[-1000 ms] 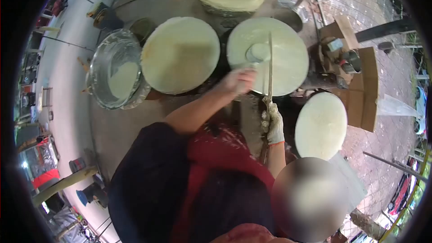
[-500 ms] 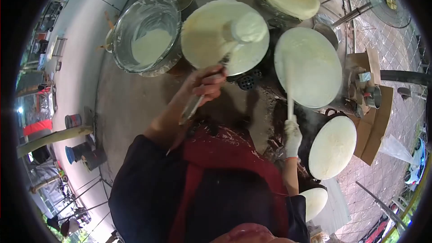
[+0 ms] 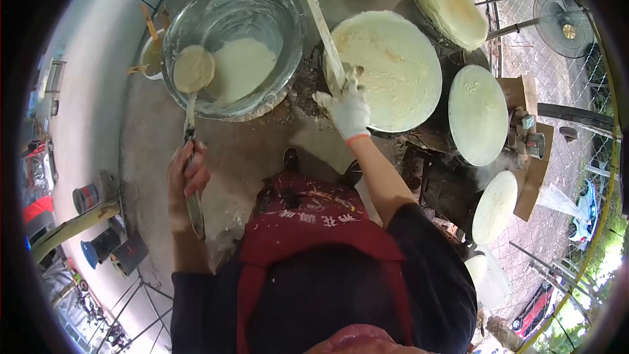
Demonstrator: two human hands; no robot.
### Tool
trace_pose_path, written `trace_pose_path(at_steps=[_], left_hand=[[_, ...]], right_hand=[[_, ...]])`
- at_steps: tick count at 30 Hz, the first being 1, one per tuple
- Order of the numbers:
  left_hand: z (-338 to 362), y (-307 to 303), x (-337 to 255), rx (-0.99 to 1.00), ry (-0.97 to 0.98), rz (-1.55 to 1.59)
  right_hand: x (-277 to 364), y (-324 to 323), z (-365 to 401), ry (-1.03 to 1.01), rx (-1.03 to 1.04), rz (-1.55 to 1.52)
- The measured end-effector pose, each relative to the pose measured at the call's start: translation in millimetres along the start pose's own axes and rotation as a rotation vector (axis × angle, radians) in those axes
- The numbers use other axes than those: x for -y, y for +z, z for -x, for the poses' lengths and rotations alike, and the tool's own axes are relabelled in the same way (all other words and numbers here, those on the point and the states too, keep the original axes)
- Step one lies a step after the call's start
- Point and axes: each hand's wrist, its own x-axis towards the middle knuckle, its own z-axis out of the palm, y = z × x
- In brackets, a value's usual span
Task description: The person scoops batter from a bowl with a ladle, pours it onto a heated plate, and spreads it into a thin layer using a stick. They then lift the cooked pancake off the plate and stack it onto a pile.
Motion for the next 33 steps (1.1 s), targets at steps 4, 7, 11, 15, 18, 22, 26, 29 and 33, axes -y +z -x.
trace_pose_path(at_steps=[4, 7, 11, 15, 18, 22, 26, 29, 33], left_hand=[[6.7, -38.0, -7.5, -0.036, -0.019, 0.126], [5.2, -68.5, -1.3, 0.105, -0.024, 0.343], [7.3, -75.2, -0.8, -0.028, -0.027, 0.388], [2.1, -64.4, -6.7, 0.036, -0.030, 0.398], [-2.5, -44.4, -4.4, 0.072, -0.018, 0.471], [-8.5, -19.0, 15.1, 0.059, 0.000, 0.713], [-12.3, 23.2, 29.5, 0.198, 0.031, 0.979], [-13.6, 46.5, 41.4, 0.238, 0.078, 1.071], [-12.7, 76.5, 44.7, 0.241, 0.125, 1.083]], right_hand=[[33.6, 47.9, -57.3, -0.101, -0.284, 0.141], [37.8, 56.0, -75.3, -0.026, -0.206, 0.221], [36.6, 45.7, -73.0, -0.016, -0.150, 0.179], [16.4, 4.9, -81.3, -0.115, -0.165, 0.148], [-22.6, -49.9, -134.2, -0.295, -0.208, 0.181], [-68.1, -109.9, -249.5, -0.644, -0.436, 0.462], [-66.5, -135.8, -344.5, -0.649, -0.043, 0.336], [-76.0, -129.0, -398.1, -0.686, 0.286, 0.166], [-51.8, -134.6, -385.5, -0.667, 0.394, 0.333]])
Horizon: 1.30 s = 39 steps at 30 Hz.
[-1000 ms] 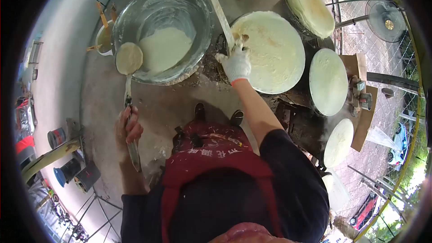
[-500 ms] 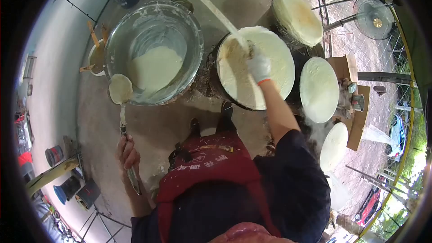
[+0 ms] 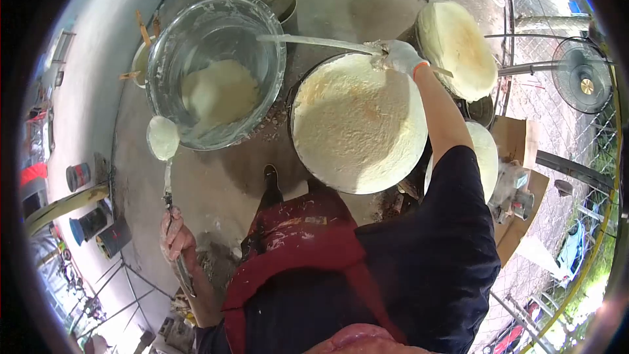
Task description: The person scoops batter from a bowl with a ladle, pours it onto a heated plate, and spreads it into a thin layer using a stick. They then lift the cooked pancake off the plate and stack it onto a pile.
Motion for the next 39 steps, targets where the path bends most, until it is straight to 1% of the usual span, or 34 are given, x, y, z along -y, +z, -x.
trace_pose_path(at_steps=[2, 5, 8, 10, 11, 13, 14, 16, 19, 21, 22, 24, 25, 28, 29, 30, 31, 32, 33, 34, 35, 36, 37, 39], left_hand=[[-1.2, 2.2, 6.5, 0.006, 0.011, 0.001], [-3.6, -3.7, 3.9, 0.038, 0.010, -0.041], [-5.1, -9.0, -10.9, 0.050, -0.029, -0.109], [-10.2, -14.5, -25.0, 0.061, -0.069, -0.152], [-11.9, -15.2, -31.3, 0.039, -0.094, -0.121], [-11.9, -18.4, -39.1, -0.008, -0.138, -0.053], [-11.5, -20.3, -42.2, -0.006, -0.147, -0.095], [-12.5, -22.1, -48.3, 0.005, -0.159, -0.185], [-10.7, -19.6, -50.0, -0.139, -0.082, -0.392], [-15.0, -23.9, -53.0, -0.110, -0.148, -0.363], [-19.5, -27.6, -53.3, -0.095, -0.180, -0.347], [-24.7, -36.4, -52.2, -0.080, -0.154, -0.390], [-27.3, -39.1, -48.5, -0.070, -0.135, -0.411], [-38.5, -38.9, -25.9, -0.073, -0.102, -0.459], [-42.2, -36.8, -15.2, -0.103, -0.059, -0.456], [-45.5, -32.9, -4.5, -0.134, -0.015, -0.453], [-49.1, -29.7, 5.5, -0.166, 0.030, -0.450], [-53.3, -27.8, 13.7, -0.161, 0.030, -0.431], [-57.4, -26.5, 19.9, -0.160, 0.030, -0.412], [-60.9, -25.5, 25.0, -0.162, 0.030, -0.395], [-64.7, -25.6, 28.4, -0.096, -0.018, -0.342], [-68.8, -26.5, 29.7, -0.030, -0.068, -0.293], [-72.3, -25.2, 32.2, 0.034, -0.120, -0.245], [-75.3, -20.5, 38.9, 0.033, -0.112, -0.273]], right_hand=[[2.0, 2.6, 6.9, 0.091, 0.076, 0.041], [12.5, 0.0, 30.9, -0.037, -0.081, 0.209], [32.7, -9.1, 77.3, -0.106, -0.204, 0.287], [44.6, -14.0, 111.2, -0.123, -0.235, 0.298], [50.9, -15.2, 128.7, -0.131, -0.249, 0.306], [63.1, -14.9, 163.6, -0.105, -0.354, 0.314], [70.9, -13.9, 180.8, -0.095, -0.405, 0.318], [100.5, -24.6, 217.7, -0.052, -0.444, 0.337], [133.8, -57.2, 251.7, 0.036, -0.450, 0.344], [139.0, -78.6, 264.7, 0.068, -0.464, 0.324], [134.2, -88.4, 267.4, 0.082, -0.475, 0.299], [115.5, -111.9, 267.4, 0.105, -0.496, 0.252], [96.4, -123.7, 260.7, 0.185, -0.460, 0.171], [59.3, -175.7, 252.0, 0.198, -0.473, 0.081], [34.1, -195.2, 244.3, 0.168, -0.531, 0.218], [6.4, -220.3, 235.6, 0.194, -0.511, 0.212], [1.9, -243.5, 234.8, 0.216, -0.550, 0.261], [0.1, -268.6, 235.1, 0.239, -0.588, 0.309], [-12.5, -289.0, 233.8, 0.228, -0.681, 0.459], [-10.2, -304.4, 234.6, 0.245, -0.724, 0.557], [-4.9, -316.9, 239.3, 0.265, -0.767, 0.651], [-3.5, -321.8, 245.0, 0.289, -0.811, 0.743], [-12.9, -316.9, 247.4, 0.148, -0.891, 0.834], [-45.5, -289.9, 242.2, 0.042, -0.880, 0.891]])
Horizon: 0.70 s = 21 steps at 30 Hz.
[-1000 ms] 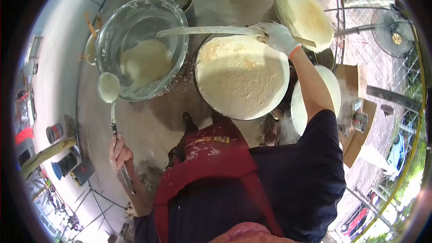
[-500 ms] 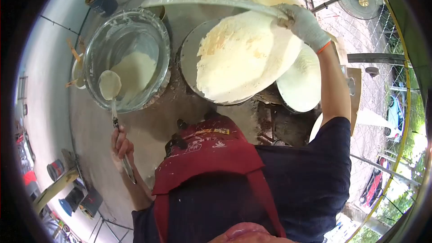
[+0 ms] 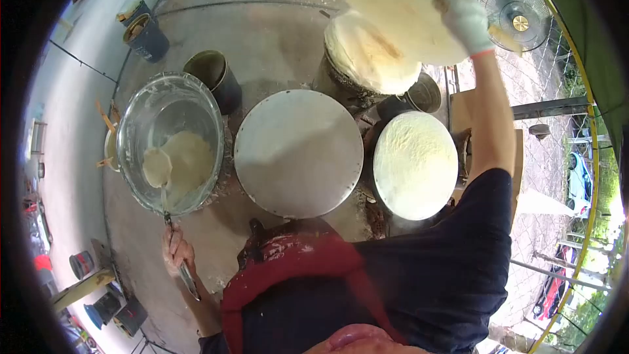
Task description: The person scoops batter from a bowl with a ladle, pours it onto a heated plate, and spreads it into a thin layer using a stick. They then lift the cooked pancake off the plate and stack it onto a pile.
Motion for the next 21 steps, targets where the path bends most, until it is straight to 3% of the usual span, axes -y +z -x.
trace_pose_path(at_steps=[3, 8, 14, 17, 18, 19, 20, 21], left_hand=[[-6.4, 14.9, 9.3, -0.029, 0.011, -0.079], [-19.3, 35.1, 18.8, -0.066, -0.035, -0.177], [-27.5, 49.0, 17.1, -0.118, -0.072, -0.171], [-26.9, 44.3, 7.7, -0.172, -0.045, -0.208], [-24.7, 27.5, -2.2, -0.187, -0.033, -0.208], [-15.8, 18.7, -12.0, -0.215, -0.010, -0.209], [-16.2, 34.0, -6.9, -0.357, 0.030, -0.292], [-21.4, 50.3, -7.8, -0.516, 0.073, -0.374]], right_hand=[[58.6, 49.5, 55.3, 0.009, 0.032, 0.248], [128.2, 212.1, 154.3, 0.193, 0.148, -0.063], [142.8, 245.0, 165.3, 0.475, 0.345, -0.259], [141.7, 238.3, 158.5, 0.473, 0.415, -0.206], [138.3, 256.8, 165.5, 0.393, 0.268, -0.147], [134.0, 248.2, 161.7, 0.311, 0.321, -0.122], [131.5, 252.1, 162.6, 0.313, 0.259, -0.263], [129.5, 256.0, 161.1, 0.308, 0.325, -0.242]])
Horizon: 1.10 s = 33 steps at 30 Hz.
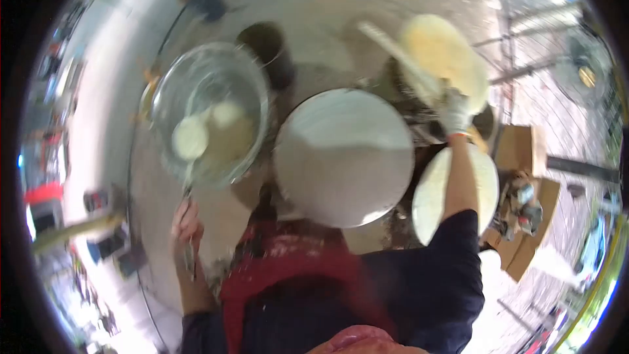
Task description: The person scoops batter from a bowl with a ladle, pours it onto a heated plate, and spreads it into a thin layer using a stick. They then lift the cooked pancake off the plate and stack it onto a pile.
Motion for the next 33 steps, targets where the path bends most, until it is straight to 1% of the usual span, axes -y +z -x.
trace_pose_path(at_steps=[1, 2, 4, 6, 7, 8, 9, 10, 11, 12, 14, 16, 18, 19, 21, 22, 23, 24, 25, 26, 27, 29, 30, 33], left_hand=[[-11.2, -25.1, -4.2, -0.044, 0.095, -0.217], [-17.2, -23.7, -16.3, 0.172, -0.001, -0.122], [-37.0, -39.8, -38.4, 0.191, -0.080, -0.223], [-64.2, -60.8, -62.6, 0.159, -0.180, -0.420], [-82.6, -75.8, -72.7, 0.121, -0.205, -0.554], [-104.7, -92.6, -79.7, 0.093, -0.234, -0.693], [-130.9, -110.3, -88.9, 0.074, -0.267, -0.838], [-161.1, -130.8, -97.3, 0.166, -0.179, -1.252], [-191.6, -150.8, -99.3, 0.274, -0.070, -1.656], [-223.5, -163.4, -102.4, 0.396, 0.082, -2.041], [-276.5, -172.2, -101.8, 0.521, 0.065, -2.306], [-328.2, -181.5, -89.7, 0.802, 0.207, -2.343], [-359.0, -169.1, -76.7, 0.652, 0.299, -2.218], [-371.5, -169.9, -75.9, 0.696, 0.303, -2.269], [-389.2, -174.6, -72.9, 0.762, 0.320, -2.364], [-396.6, -186.0, -70.5, 0.888, 0.254, -2.421], [-403.1, -201.8, -69.4, 1.019, 0.187, -2.478], [-405.4, -219.5, -69.0, 1.149, 0.114, -2.532], [-401.0, -237.2, -69.5, 0.953, -0.180, -2.307], [-392.0, -256.8, -69.4, 0.755, -0.435, -2.053], [-381.6, -271.0, -71.6, 0.558, -0.645, -1.774], [-348.9, -287.0, -81.2, 0.457, -0.772, -1.378], [-327.6, -295.0, -83.8, 0.411, -0.825, -1.179], [-259.8, -307.4, -65.7, 0.443, -1.041, -0.255]], right_hand=[[11.3, -16.1, 0.9, -0.053, -0.011, -0.001], [21.3, -38.3, 0.6, -0.028, 0.099, -0.088], [52.8, -66.6, 9.3, 0.253, 0.215, -0.375], [78.3, -69.4, 32.5, 0.328, 0.147, -0.816], [112.5, -80.5, 54.2, 0.348, 0.122, -1.089], [171.3, -100.7, 79.7, 0.416, 0.113, -1.387], [223.8, -145.6, 94.2, 0.590, 0.476, -0.876], [288.8, -169.4, 112.7, 0.673, 0.570, -0.894], [323.1, -143.1, 155.4, 0.717, 0.646, -1.128], [357.2, -116.6, 198.4, 0.782, 0.729, -1.348], [480.6, -180.4, 189.4, 0.963, 0.916, -1.452], [534.2, -156.2, 211.9, 1.258, 1.101, -1.632], [573.1, -135.3, 208.9, 1.368, 1.085, -1.727], [590.5, -128.1, 206.2, 1.426, 1.079, -1.772], [615.8, -115.7, 196.4, 1.549, 1.040, -1.756], [627.0, -115.7, 192.9, 1.601, 1.024, -1.748], [635.7, -123.2, 192.5, 1.570, 1.068, -1.759], [645.2, -126.2, 197.1, 1.585, 1.091, -1.769], [654.6, -129.6, 204.2, 1.599, 1.117, -1.780], [661.6, -135.4, 213.4, 1.614, 1.145, -1.790], [664.9, -142.3, 220.8, 1.602, 1.180, -1.836], [666.0, -158.0, 234.2, 1.562, 1.233, -1.938], [666.3, -167.9, 244.1, 1.540, 1.242, -1.928], [661.9, -202.1, 284.6, 1.462, 1.266, -1.926]])
